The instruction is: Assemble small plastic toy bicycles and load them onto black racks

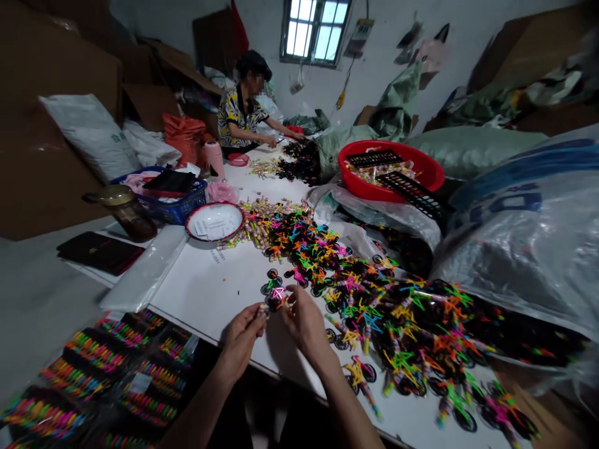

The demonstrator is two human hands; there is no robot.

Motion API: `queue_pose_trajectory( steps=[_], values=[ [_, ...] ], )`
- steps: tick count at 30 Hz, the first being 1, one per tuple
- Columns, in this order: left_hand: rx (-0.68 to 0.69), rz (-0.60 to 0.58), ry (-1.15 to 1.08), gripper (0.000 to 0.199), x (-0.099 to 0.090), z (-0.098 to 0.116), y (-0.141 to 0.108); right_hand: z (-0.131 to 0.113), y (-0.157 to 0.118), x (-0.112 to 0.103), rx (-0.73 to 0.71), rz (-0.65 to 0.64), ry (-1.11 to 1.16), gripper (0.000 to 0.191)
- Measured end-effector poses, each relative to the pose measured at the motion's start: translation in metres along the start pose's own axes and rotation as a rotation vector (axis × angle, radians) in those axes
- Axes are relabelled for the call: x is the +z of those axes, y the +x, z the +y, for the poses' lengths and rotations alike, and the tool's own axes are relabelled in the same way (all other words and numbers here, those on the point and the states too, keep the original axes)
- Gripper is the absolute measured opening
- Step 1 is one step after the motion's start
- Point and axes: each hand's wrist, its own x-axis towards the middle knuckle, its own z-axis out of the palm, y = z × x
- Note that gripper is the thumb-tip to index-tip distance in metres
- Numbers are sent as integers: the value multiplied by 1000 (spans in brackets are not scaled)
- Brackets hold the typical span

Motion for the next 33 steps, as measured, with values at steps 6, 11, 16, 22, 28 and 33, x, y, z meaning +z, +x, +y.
queue_pose_trajectory(
  steps=[6, 11, 16, 22, 28, 33],
  values=[
    [52, -99, 135, 39, 7, 8, 2, -13, -20, 5, -68, 15, 149, 41],
    [-27, -184, 98, 42, 4, 13, -6, 8, -23, -1, 68, -250, 500, 27],
    [-6, -192, 172, 45, -6, 3, -5, 17, -27, -4, 167, -198, 792, 36],
    [-15, -281, 242, 33, -8, -7, -6, 14, -23, -10, 196, -200, 792, 34],
    [-20, -402, 334, 30, -7, -3, -15, 18, -31, -5, 237, -345, 928, 34],
    [85, -224, 466, 30, -5, -21, -19, 16, -36, 4, 184, -99, 475, 27]
  ],
)
